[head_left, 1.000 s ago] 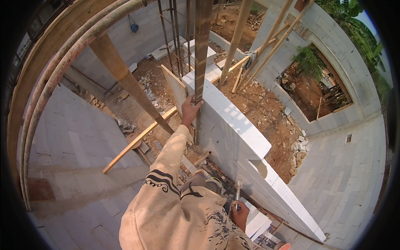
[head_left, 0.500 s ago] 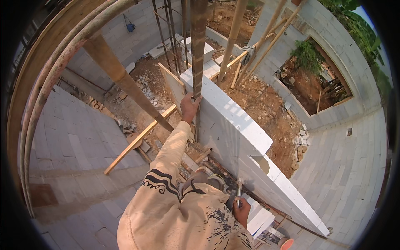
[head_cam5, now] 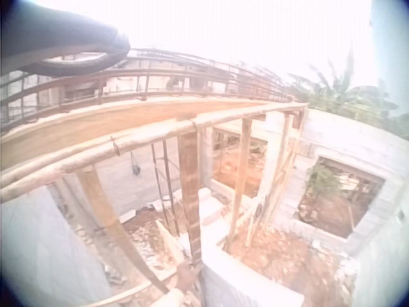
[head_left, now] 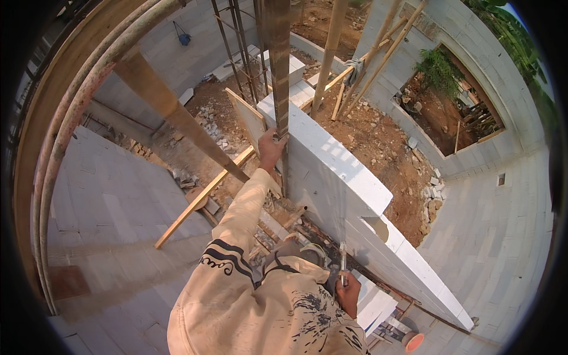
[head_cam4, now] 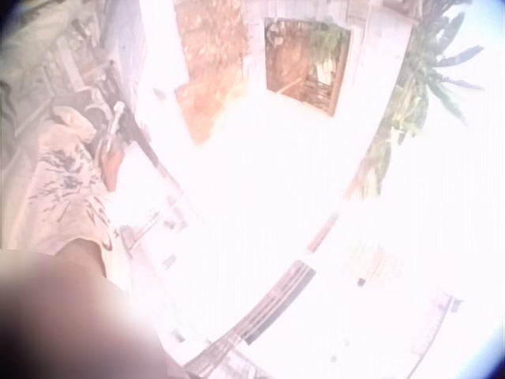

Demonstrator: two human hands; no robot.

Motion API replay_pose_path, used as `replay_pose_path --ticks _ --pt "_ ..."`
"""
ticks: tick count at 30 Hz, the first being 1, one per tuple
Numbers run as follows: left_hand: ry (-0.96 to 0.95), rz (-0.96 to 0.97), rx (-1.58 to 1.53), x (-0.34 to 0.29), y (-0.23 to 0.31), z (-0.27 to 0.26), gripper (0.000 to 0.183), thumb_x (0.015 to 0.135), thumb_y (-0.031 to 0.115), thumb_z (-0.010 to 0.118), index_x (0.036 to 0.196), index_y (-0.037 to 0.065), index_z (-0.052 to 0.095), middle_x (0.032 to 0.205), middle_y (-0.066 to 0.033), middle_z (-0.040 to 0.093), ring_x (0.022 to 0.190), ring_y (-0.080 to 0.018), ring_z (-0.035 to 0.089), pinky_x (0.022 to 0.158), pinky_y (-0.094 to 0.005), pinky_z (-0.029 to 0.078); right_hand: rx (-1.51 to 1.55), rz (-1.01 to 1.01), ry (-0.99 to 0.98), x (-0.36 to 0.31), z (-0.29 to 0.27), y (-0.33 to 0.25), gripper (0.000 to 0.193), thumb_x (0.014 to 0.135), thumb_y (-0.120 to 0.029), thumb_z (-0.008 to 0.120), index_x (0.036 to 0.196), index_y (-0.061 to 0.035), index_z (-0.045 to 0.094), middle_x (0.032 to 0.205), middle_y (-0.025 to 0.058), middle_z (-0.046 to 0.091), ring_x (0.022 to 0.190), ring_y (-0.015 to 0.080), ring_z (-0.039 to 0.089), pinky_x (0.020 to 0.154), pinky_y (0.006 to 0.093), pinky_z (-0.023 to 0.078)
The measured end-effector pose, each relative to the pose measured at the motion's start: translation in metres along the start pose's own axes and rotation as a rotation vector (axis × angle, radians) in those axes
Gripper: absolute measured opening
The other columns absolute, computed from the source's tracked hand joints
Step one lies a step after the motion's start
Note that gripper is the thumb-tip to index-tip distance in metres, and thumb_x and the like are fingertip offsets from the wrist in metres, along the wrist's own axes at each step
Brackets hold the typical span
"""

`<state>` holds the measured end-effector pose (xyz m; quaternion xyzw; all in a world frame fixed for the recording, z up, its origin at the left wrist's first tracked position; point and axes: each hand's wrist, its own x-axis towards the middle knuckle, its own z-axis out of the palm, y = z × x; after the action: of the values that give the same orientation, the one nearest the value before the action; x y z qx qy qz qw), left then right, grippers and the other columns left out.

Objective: The person applies mortar to a long white aerated concrete block using a trowel, then places the block onto a scaffold-supported beam. The person repeats this process with additional blocks, tapping them into place with a hammer.

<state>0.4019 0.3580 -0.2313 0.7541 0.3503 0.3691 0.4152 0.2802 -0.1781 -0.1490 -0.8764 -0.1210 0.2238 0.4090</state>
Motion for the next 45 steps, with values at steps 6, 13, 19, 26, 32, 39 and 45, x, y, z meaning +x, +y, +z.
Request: replay_pose_path --ticks 6,13,19,26,32,39,45 --pt "0.07 -0.102 -0.103 -0.01 0.0 0.023 0.068 0.08 0.028 0.093 0.134 -0.002 0.064 0.113 -0.0148 0.077 0.106 -0.026 0.073 0.095 -0.0381 0.055 0.323 0.193 -0.003 0.011 -0.019 -0.048 0.029 0.091 0.003 0.07 0.119 -0.0053 0.065 0.087 0.0094 0.07 0.073 0.015 0.066 0.067 0.0299 0.053" --pt "0.197 -0.799 -0.083 -0.051 0.033 0.077 0.128 0.067 0.051 0.098 0.16 -0.003 0.028 0.156 -0.0337 0.039 0.141 -0.0484 0.047 0.118 -0.054 0.042 0.472 0.276 -0.05 0.007 -0.045 -0.063 0.022 0.101 -0.01 0.066 0.121 -0.0025 0.061 0.082 0.0039 0.065 0.069 0.0098 0.06 0.061 0.0261 0.047" --pt "-0.038 -1.032 -0.404 -0.09 0.071 0.119 0.13 0.067 0.039 0.1 0.162 -0.005 0.022 0.159 -0.034 0.038 0.143 -0.0462 0.047 0.12 -0.0504 0.041 0.283 0.138 0.161 0.019 -0.05 -0.052 0.023 0.109 -0.028 0.063 0.105 -0.0049 0.063 0.067 -0.0076 0.047 0.053 0.0017 0.04 0.046 0.022 0.03" --pt "-0.104 -0.844 -0.531 -0.103 0.062 0.141 0.11 0.079 0.013 0.093 0.162 -0.003 0.022 0.15 -0.0244 0.052 0.132 -0.0361 0.056 0.107 -0.0502 0.05 0.317 0.086 0.33 0.06 -0.091 -0.102 0.04 0.11 -0.03 0.061 0.137 -0.0003 0.062 0.07 -0.0049 0.049 0.057 0.0039 0.043 0.05 0.0224 0.034" --pt "-0.146 -0.792 -0.617 -0.106 0.058 0.14 0.091 0.084 0.012 0.088 0.156 0.0 0.034 0.141 -0.0179 0.06 0.128 -0.0303 0.06 0.102 -0.0448 0.051 0.177 0.217 0.322 0.088 -0.092 -0.101 0.036 0.109 -0.029 0.064 0.131 -0.0008 0.066 0.069 -0.0055 0.051 0.058 0.0031 0.042 0.05 0.0227 0.032" --pt "-0.195 -0.883 -0.54 -0.098 0.086 0.125 0.082 0.086 0.008 0.086 0.153 -0.003 0.039 0.143 -0.0161 0.059 0.13 -0.0268 0.058 0.109 -0.0427 0.043 0.371 0.096 0.481 0.089 -0.107 -0.136 0.044 0.111 -0.041 0.055 0.112 0.0019 0.062 0.065 -0.0044 0.047 0.056 0.0031 0.04 0.05 0.0232 0.027" --pt "-0.268 -0.863 -0.505 -0.095 0.083 0.122 0.069 0.088 0.014 0.085 0.146 0.004 0.05 0.136 -0.0093 0.063 0.124 -0.0247 0.06 0.1 -0.0455 0.048 0.145 0.072 0.371 0.116 -0.071 -0.083 0.053 0.11 -0.051 0.053 0.098 0.0003 0.061 0.058 0.0045 0.05 0.051 0.0171 0.047 0.049 0.0364 0.034"
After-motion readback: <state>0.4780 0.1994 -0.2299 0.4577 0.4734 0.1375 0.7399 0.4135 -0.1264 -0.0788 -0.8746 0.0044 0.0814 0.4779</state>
